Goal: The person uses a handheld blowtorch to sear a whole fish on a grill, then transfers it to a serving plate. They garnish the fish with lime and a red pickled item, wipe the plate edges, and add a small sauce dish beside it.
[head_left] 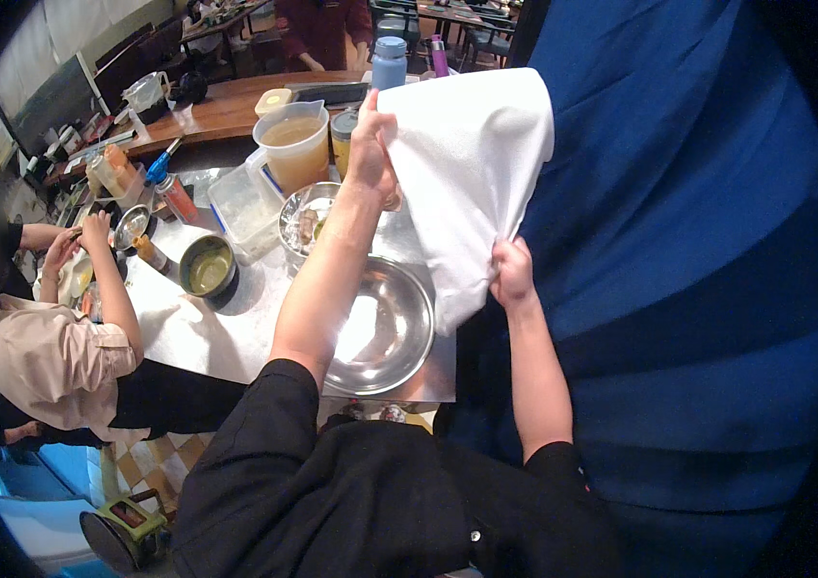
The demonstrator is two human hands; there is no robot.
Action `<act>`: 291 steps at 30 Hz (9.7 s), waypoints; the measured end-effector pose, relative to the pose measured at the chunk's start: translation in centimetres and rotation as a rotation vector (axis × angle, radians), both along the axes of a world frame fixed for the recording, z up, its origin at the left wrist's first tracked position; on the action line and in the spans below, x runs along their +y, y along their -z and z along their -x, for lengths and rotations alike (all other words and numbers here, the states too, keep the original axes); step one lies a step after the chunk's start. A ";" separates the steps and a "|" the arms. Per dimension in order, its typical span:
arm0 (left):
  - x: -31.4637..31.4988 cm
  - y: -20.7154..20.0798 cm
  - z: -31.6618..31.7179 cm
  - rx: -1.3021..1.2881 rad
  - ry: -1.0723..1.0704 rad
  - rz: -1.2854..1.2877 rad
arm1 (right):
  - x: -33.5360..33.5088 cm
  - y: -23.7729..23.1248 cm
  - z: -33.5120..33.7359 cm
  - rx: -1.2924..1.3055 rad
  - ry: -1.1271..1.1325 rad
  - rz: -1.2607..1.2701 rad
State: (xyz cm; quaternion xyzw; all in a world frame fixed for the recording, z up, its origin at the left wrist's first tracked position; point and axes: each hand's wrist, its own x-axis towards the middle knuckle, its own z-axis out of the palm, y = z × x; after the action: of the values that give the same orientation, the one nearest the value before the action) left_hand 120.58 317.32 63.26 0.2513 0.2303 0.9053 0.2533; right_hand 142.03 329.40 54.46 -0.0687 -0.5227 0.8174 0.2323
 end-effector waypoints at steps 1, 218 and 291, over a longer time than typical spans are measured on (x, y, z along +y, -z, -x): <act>0.7 0.9 0.9 -0.045 0.031 -0.011 | -0.9 -1.0 -0.6 0.087 -0.061 0.111; -126.4 19.6 72.5 1.139 -0.278 1.291 | -113.1 3.1 87.3 -0.127 -0.379 -1.468; -126.5 25.1 73.5 0.758 -0.211 0.908 | -117.8 10.3 93.8 -0.101 -0.495 -1.519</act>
State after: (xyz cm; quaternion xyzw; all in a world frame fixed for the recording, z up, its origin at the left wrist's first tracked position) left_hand 47.10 190.77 38.19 0.3990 0.6921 0.5839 0.1445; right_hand 48.21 211.60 44.17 0.1893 -0.9464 0.2617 0.0036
